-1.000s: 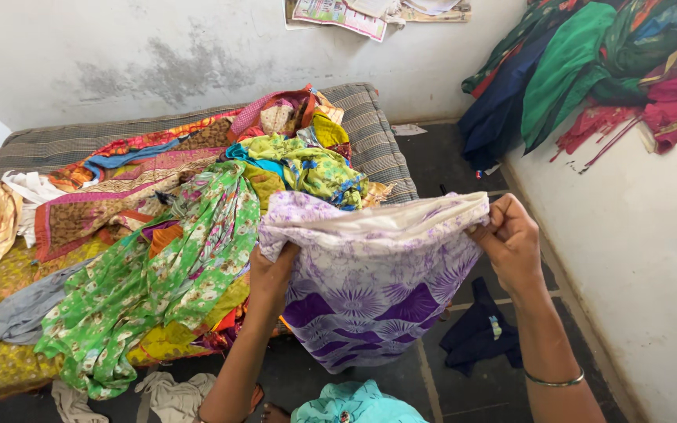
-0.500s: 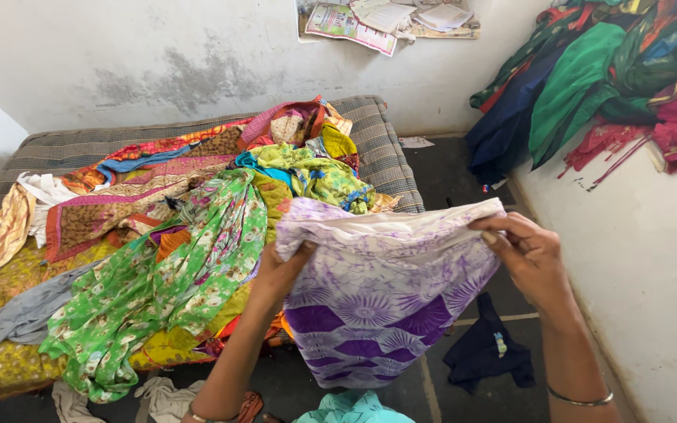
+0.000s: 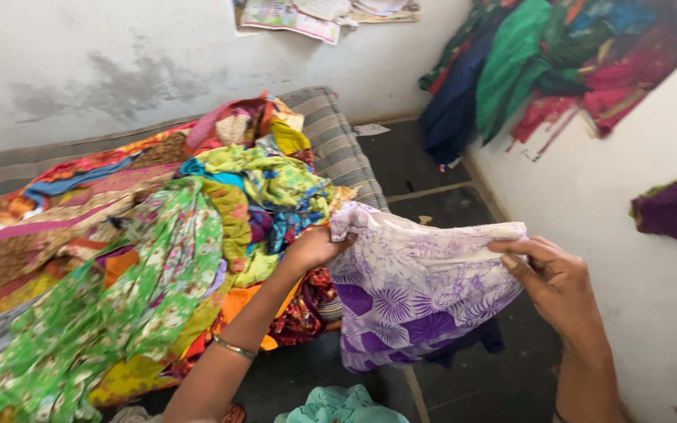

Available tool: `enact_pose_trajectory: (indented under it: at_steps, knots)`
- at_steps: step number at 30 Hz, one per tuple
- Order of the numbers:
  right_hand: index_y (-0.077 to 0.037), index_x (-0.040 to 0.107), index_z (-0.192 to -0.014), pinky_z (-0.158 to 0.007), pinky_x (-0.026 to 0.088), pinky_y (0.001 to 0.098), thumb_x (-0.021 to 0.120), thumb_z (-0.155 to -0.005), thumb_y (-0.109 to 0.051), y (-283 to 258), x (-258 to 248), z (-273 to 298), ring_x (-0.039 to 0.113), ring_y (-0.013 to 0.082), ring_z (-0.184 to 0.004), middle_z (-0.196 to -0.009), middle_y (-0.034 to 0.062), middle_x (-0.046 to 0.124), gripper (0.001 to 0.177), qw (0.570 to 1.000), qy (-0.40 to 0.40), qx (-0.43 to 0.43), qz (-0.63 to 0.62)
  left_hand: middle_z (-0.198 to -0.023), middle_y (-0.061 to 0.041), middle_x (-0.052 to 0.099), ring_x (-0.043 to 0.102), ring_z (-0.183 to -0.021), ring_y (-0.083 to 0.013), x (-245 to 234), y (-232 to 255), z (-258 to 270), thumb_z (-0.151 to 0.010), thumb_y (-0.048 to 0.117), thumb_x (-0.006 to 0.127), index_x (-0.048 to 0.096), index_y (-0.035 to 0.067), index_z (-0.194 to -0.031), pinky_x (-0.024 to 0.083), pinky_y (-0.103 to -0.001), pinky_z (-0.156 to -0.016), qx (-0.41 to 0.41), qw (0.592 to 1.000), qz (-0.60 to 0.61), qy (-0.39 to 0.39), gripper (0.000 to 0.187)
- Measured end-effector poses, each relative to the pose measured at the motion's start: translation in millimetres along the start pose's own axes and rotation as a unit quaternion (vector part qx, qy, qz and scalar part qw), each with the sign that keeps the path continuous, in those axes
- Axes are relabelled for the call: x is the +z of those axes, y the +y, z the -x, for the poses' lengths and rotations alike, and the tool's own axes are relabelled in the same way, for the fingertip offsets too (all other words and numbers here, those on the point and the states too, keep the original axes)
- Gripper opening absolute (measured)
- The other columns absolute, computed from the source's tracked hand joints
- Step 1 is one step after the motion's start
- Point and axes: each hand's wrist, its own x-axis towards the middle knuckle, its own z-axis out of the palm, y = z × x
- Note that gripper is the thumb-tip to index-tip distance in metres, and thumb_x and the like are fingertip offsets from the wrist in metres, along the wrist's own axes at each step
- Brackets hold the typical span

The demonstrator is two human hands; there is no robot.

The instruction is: The person folds a purple patterned cloth by hand on a bed covered with other colorful fabrics. The person then places the folded cloth into a shelf among other folded clothes.

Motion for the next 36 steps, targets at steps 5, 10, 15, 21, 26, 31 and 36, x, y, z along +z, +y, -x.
enact_pose_trajectory:
  at_steps: [5,10,15,21,26,31,36]
  knots:
    - [-0.017,0.081,-0.108,-0.057,0.043,0.0310,0.072,-0.086,-0.011,22.7,-24.3,-2.8,0.049,0.0122,-0.063,-0.084,0.0017,0.071,0.025,0.986,0.001,0.089,0.137,-0.136,-0.021,0.059,0.070,-0.107,-0.0425,37.8,13.2,-70.1,-0.087,0.055,0.062,0.035,0.017,-0.151,0.054,-0.055,-0.094,-0.095,0.943,0.265,-0.175,0.080]
    - [-0.029,0.080,-0.113,-0.070,0.051,0.0397,0.077,-0.088,-0.015,52.3,-31.9,-76.4,0.065,0.0247,-0.069,-0.083,0.0128,0.071,0.028,0.939,0.098,0.129,0.304,-0.149,-0.009,0.044,0.056,-0.131,-0.0413,88.8,66.6,-187.9,-0.091,0.064,0.053,0.026,0.021,-0.161,0.048,-0.063,-0.101,-0.121,0.916,0.369,-0.102,0.086]
    - [-0.015,0.078,-0.118,-0.080,0.053,0.0392,0.074,-0.099,-0.010,17.8,-30.7,-135.6,0.068,0.0244,-0.084,-0.098,0.0136,0.072,0.020,0.927,0.256,-0.080,0.263,-0.156,-0.014,0.042,0.045,-0.142,-0.0322,19.0,141.9,-329.7,-0.104,0.045,0.046,0.030,0.008,-0.160,0.037,-0.056,-0.114,0.045,0.909,0.395,0.129,0.068]
    - [-0.006,0.077,-0.120,-0.079,0.047,0.0251,0.075,-0.103,-0.005,-77.1,27.1,-178.0,0.056,0.0120,-0.087,-0.103,0.0027,0.071,0.017,0.938,0.267,-0.220,0.026,-0.145,-0.024,0.062,0.058,-0.132,-0.0318,-250.0,165.0,-338.2,-0.107,0.045,0.050,0.047,-0.007,-0.149,0.044,-0.043,-0.115,0.312,0.833,0.326,0.320,0.067]
    - [-0.003,0.075,-0.121,-0.076,0.046,0.0213,0.073,-0.103,0.000,-140.3,101.2,-191.1,0.056,0.0064,-0.085,-0.100,0.0033,0.065,0.018,0.929,0.196,-0.308,-0.064,-0.129,-0.006,0.056,0.056,-0.116,-0.0200,-375.0,110.7,-180.3,-0.108,0.016,0.074,0.046,0.001,-0.142,0.050,-0.036,-0.090,0.467,0.741,0.390,0.283,0.047]
    - [-0.002,0.075,-0.116,-0.067,0.041,0.0205,0.072,-0.100,0.006,-171.2,148.1,-193.5,0.054,0.0061,-0.082,-0.101,0.0031,0.063,0.019,0.933,0.142,-0.316,-0.093,-0.130,-0.001,0.058,0.056,-0.113,-0.0151,-397.3,59.9,-57.7,-0.107,0.014,0.068,0.040,0.017,-0.145,0.051,-0.033,-0.093,0.390,0.698,0.528,0.287,0.047]
    - [-0.002,0.076,-0.112,-0.063,0.039,0.0216,0.072,-0.097,0.006,-170.2,172.6,-194.0,0.052,0.0061,-0.075,-0.094,0.0024,0.063,0.017,0.945,0.098,-0.305,-0.068,-0.136,-0.006,0.058,0.061,-0.123,-0.0196,-360.6,-15.1,18.6,-0.100,0.005,0.068,0.039,0.015,-0.147,0.056,-0.037,-0.101,0.364,0.710,0.524,0.299,0.056]
